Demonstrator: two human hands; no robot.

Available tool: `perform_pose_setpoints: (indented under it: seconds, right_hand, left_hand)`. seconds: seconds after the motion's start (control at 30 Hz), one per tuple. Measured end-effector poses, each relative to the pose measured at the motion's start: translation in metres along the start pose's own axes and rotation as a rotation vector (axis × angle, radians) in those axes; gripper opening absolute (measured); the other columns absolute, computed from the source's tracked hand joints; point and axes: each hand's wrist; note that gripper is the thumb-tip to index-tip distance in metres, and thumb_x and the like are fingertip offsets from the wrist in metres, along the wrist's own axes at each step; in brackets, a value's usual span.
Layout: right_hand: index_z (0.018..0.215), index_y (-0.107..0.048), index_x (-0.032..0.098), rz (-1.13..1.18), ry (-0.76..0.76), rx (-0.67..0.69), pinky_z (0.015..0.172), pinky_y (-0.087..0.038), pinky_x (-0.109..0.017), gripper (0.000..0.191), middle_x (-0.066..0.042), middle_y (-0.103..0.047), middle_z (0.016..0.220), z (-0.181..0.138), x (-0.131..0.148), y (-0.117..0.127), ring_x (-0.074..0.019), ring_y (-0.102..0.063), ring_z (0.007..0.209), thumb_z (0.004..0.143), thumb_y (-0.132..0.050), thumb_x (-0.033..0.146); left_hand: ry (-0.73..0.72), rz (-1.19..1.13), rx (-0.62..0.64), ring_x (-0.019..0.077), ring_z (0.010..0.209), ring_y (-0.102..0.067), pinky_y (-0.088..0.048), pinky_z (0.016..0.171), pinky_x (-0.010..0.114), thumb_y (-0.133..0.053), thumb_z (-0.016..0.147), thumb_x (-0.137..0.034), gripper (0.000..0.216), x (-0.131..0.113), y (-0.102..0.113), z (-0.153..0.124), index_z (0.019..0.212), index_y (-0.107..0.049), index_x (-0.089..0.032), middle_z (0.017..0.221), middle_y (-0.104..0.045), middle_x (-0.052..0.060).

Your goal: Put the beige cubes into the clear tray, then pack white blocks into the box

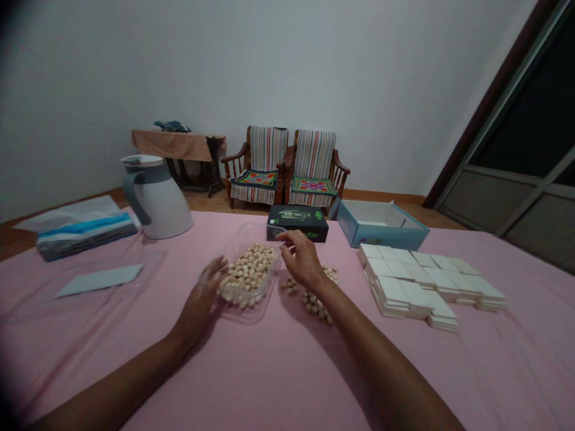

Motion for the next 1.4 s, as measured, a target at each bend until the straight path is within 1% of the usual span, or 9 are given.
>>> perform_pose_setpoints:
  seconds: [0.1,0.27,0.33,0.73,0.9,1.03,1.23,1.3,1.4]
  right_hand:
    - [0.088,-0.064,0.017,-0.094,-0.062,0.048,0.068,-0.045,-0.024,0.021,-0.003,-0.066,0.086,-0.009,-0.011,0.007,-0.0132,-0.06,0.075,0.077,-0.048,0.008]
    - [0.081,-0.067,0.015,-0.372,-0.135,0.436,0.069,-0.039,-0.026,0.022,-0.006,-0.068,0.082,-0.031,-0.021,0.013,-0.0165,-0.059,0.077,0.071,-0.051,0.004]
    - [0.082,-0.068,0.016,-0.448,-0.158,0.517,0.068,-0.036,-0.026,0.023,-0.007,-0.068,0.085,-0.036,-0.022,0.011,-0.0172,-0.057,0.078,0.071,-0.051,0.005]
    - [0.083,-0.061,0.016,-0.475,-0.121,0.56,0.062,-0.03,-0.024,0.017,-0.006,-0.065,0.084,-0.041,-0.021,0.01,-0.0156,-0.053,0.074,0.073,-0.052,0.005]
    - [0.081,-0.06,0.016,-0.41,-0.093,0.396,0.064,-0.036,-0.024,0.015,-0.005,-0.062,0.082,-0.035,-0.019,0.011,-0.0149,-0.054,0.073,0.072,-0.053,0.007]
    - [0.086,-0.06,0.017,-0.08,-0.123,0.149,0.063,-0.042,-0.024,0.015,-0.002,-0.062,0.08,-0.025,-0.007,0.01,-0.0116,-0.055,0.066,0.074,-0.054,0.011]
    - [0.102,-0.061,0.018,0.394,-0.172,0.043,0.073,-0.051,-0.028,0.024,-0.006,-0.067,0.097,-0.022,0.007,0.003,-0.016,-0.065,0.086,0.079,-0.056,0.021]
    - [0.097,-0.061,0.018,0.354,-0.192,0.023,0.07,-0.051,-0.028,0.019,-0.005,-0.067,0.093,-0.022,0.001,0.004,-0.0155,-0.066,0.081,0.08,-0.052,0.019]
    - [0.086,-0.064,0.017,0.069,-0.149,0.093,0.07,-0.049,-0.027,0.019,-0.004,-0.067,0.086,-0.025,-0.015,0.006,-0.0141,-0.064,0.075,0.077,-0.048,0.009]
  left_hand:
    - [0.026,0.0,-0.001,0.0235,0.128,-0.048,-0.039,0.107,0.039,-0.053,0.08,-0.035,0.042,-0.002,0.0,0.0,0.119,-0.057,-0.02,0.132,-0.057,0.011]
    - [0.055,-0.063,-0.014,0.024,0.13,-0.047,-0.037,0.108,0.039,-0.054,0.081,-0.039,0.049,0.01,0.0,0.003,0.126,-0.052,-0.021,0.138,-0.052,0.011]
    - [0.071,-0.07,-0.019,0.0244,0.13,-0.046,-0.035,0.11,0.039,-0.053,0.082,-0.042,0.053,0.014,0.0,0.004,0.13,-0.048,-0.019,0.141,-0.049,0.012]
    - [0.075,-0.049,-0.006,0.0245,0.131,-0.046,-0.033,0.111,0.039,-0.054,0.08,-0.036,0.047,-0.001,-0.001,0.001,0.124,-0.053,-0.02,0.139,-0.051,0.012]
    - [0.088,-0.076,0.004,0.0232,0.132,-0.044,-0.036,0.109,0.035,-0.052,0.082,-0.039,0.052,0.006,-0.001,0.002,0.129,-0.049,-0.018,0.143,-0.046,0.013]
    - [0.053,-0.052,0.023,0.0234,0.132,-0.044,-0.039,0.107,0.036,-0.051,0.081,-0.043,0.051,0.003,-0.001,0.003,0.127,-0.051,-0.02,0.14,-0.05,0.012]
    - [0.065,-0.095,0.027,0.0235,0.129,-0.048,-0.039,0.107,0.037,-0.05,0.082,-0.04,0.054,0.007,-0.001,0.003,0.131,-0.046,-0.018,0.139,-0.051,0.013]
    - [0.077,-0.098,0.029,0.024,0.128,-0.048,-0.04,0.106,0.038,-0.05,0.083,-0.039,0.053,0.006,-0.001,0.002,0.131,-0.046,-0.018,0.139,-0.051,0.013]
    - [0.081,-0.058,0.01,0.0246,0.13,-0.046,-0.038,0.108,0.038,-0.053,0.08,-0.037,0.047,0.0,-0.001,0.001,0.123,-0.054,-0.02,0.139,-0.051,0.012]
Point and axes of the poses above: each hand's wrist, its own z-axis towards the middle knuckle, its own y-axis out of the back of the hand, x = y × z
